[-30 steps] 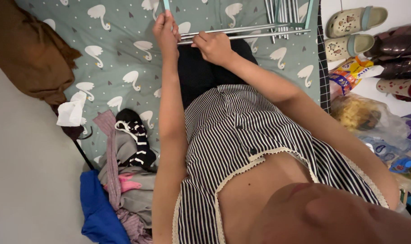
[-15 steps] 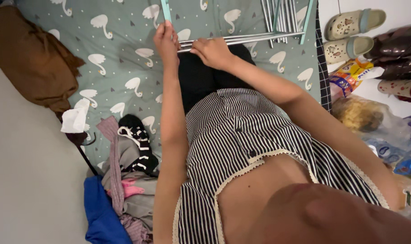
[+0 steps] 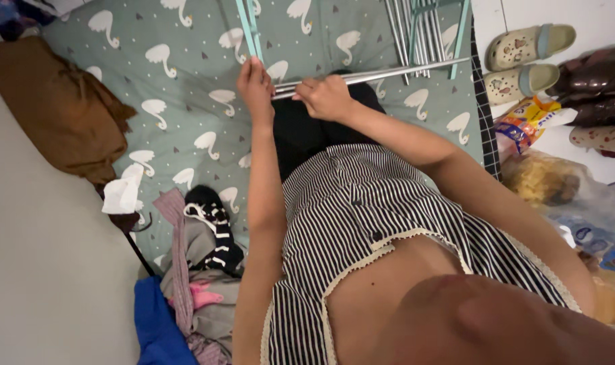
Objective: The person sits on a mattress and assembles a light blue metal frame by inserting silver rods into the frame's slots. They repeatedly pick up rods, align them with the frame, and push them into place to build the structure.
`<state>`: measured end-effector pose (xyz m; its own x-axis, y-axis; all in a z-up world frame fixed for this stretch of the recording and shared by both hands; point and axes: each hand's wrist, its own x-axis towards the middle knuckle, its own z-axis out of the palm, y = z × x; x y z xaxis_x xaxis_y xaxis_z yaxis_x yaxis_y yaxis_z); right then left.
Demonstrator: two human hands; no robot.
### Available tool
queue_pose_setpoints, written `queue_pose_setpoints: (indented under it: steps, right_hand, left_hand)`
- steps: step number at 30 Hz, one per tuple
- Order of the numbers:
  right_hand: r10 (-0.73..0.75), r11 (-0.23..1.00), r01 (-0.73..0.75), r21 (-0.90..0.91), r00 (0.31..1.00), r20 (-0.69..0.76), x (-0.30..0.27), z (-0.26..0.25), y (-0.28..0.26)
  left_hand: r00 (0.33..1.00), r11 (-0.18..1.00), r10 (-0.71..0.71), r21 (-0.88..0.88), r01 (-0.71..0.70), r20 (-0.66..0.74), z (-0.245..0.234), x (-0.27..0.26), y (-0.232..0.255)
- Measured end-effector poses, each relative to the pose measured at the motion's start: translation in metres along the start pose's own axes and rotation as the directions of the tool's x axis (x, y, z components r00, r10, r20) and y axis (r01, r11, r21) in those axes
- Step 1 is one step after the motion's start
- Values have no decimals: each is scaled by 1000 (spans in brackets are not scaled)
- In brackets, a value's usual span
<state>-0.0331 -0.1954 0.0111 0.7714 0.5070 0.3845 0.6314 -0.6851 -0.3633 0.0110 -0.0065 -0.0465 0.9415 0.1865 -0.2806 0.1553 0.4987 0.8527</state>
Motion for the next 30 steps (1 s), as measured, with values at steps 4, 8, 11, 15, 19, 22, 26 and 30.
queue_pose_setpoints:
  steps: [4, 8, 11, 15, 19, 22, 26, 30]
  right_hand:
    - [131, 984, -151, 100, 975, 180, 9, 0, 2]
    - [186, 971, -226, 83, 922, 340, 21, -1, 7]
    - [18, 997, -25, 69, 996, 93, 16, -4, 2]
    - [-107, 991, 101, -92, 992, -61, 2, -13, 7]
    - [-183, 975, 171, -143, 981, -72, -5, -14, 16]
    - [-87, 992, 92, -82, 994, 61, -5, -13, 17]
    - [113, 989, -136, 53, 946, 304, 5, -17, 17]
    - [215, 943, -303, 140, 872, 439, 19, -23, 17]
  left_hand:
    - [1000, 1000, 7, -9, -7, 23, -8, 0, -6]
    - [1000, 1000, 8, -26, -9, -22, -11, 0, -10]
    - [998, 1000, 16, -4, -16, -54, -14, 2, -5]
    - [998, 999, 45, 13, -44, -48, -22, 10, 3]
    - [999, 1000, 1, 5, -1, -47, -22, 11, -7]
    - [999, 1000, 23, -19, -23, -26, -25, 12, -12]
    - [999, 1000, 20, -9, -20, -29, -28, 14, -13]
    - [999, 1000, -19, -6, 18, -49, -30, 11, -16]
